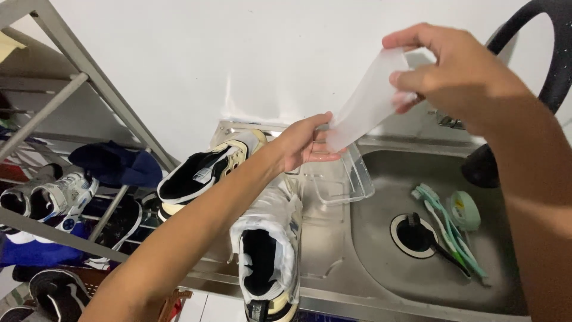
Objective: Wrapping sneakers in tissues using a toothbrush to smooth them down, likely for drying.
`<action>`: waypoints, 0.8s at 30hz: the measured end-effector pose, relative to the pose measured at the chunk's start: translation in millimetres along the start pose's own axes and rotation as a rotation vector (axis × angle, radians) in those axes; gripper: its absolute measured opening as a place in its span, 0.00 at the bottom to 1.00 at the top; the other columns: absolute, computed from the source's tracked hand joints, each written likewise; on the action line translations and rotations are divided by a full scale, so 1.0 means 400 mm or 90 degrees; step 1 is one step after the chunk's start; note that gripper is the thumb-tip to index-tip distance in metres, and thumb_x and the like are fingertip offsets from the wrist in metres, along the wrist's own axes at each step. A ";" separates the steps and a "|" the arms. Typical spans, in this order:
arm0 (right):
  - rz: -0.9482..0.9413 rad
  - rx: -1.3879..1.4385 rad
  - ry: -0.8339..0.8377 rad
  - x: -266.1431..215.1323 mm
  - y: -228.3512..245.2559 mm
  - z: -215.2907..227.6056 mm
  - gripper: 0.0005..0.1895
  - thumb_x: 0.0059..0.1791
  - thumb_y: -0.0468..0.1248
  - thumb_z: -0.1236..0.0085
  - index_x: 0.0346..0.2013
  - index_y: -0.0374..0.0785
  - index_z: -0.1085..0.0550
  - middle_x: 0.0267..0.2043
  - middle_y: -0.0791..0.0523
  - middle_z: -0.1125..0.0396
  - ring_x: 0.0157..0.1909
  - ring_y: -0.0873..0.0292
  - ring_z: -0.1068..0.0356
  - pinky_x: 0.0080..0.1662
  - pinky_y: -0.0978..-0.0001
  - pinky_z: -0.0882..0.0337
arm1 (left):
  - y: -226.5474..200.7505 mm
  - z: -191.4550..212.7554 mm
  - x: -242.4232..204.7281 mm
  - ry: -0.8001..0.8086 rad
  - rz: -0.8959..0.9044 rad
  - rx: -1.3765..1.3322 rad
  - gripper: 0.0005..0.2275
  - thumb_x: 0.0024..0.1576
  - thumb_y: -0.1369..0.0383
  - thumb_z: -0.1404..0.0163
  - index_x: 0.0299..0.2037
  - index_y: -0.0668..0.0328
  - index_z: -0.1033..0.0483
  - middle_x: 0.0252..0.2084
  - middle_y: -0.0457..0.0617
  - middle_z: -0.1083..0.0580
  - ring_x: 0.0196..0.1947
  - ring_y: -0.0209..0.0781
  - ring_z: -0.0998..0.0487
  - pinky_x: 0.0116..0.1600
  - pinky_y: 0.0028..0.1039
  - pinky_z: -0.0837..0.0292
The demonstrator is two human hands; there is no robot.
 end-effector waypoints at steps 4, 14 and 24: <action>-0.126 -0.027 0.001 -0.060 0.027 -0.014 0.27 0.51 0.34 0.50 0.66 0.52 0.31 0.31 0.47 0.25 0.32 0.57 0.27 0.33 0.67 0.42 | -0.013 -0.004 -0.024 -0.029 -0.021 0.068 0.21 0.59 0.58 0.56 0.61 0.53 0.30 0.53 0.55 0.23 0.37 0.47 0.19 0.49 0.38 0.18; -0.107 -0.012 -0.019 -0.144 -0.031 -0.060 0.28 0.54 0.33 0.50 0.71 0.43 0.37 0.35 0.44 0.25 0.37 0.51 0.23 0.46 0.60 0.23 | -0.026 0.002 -0.063 -0.117 -0.135 0.346 0.07 0.64 0.55 0.65 0.40 0.44 0.41 0.43 0.52 0.29 0.26 0.47 0.17 0.34 0.23 0.24; -0.042 0.059 -0.067 -0.167 -0.020 -0.063 0.29 0.53 0.33 0.50 0.70 0.46 0.35 0.28 0.50 0.32 0.33 0.55 0.21 0.43 0.67 0.25 | -0.013 0.023 0.020 -0.151 -0.183 0.250 0.05 0.62 0.60 0.60 0.37 0.46 0.37 0.49 0.40 0.30 0.48 0.33 0.29 0.55 0.31 0.32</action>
Point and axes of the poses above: each hand's wrist, its own x-axis towards the middle knuckle, its own z-axis out of the back of the hand, y = z × x, the point moved 2 cm from there along x, towards the middle knuckle
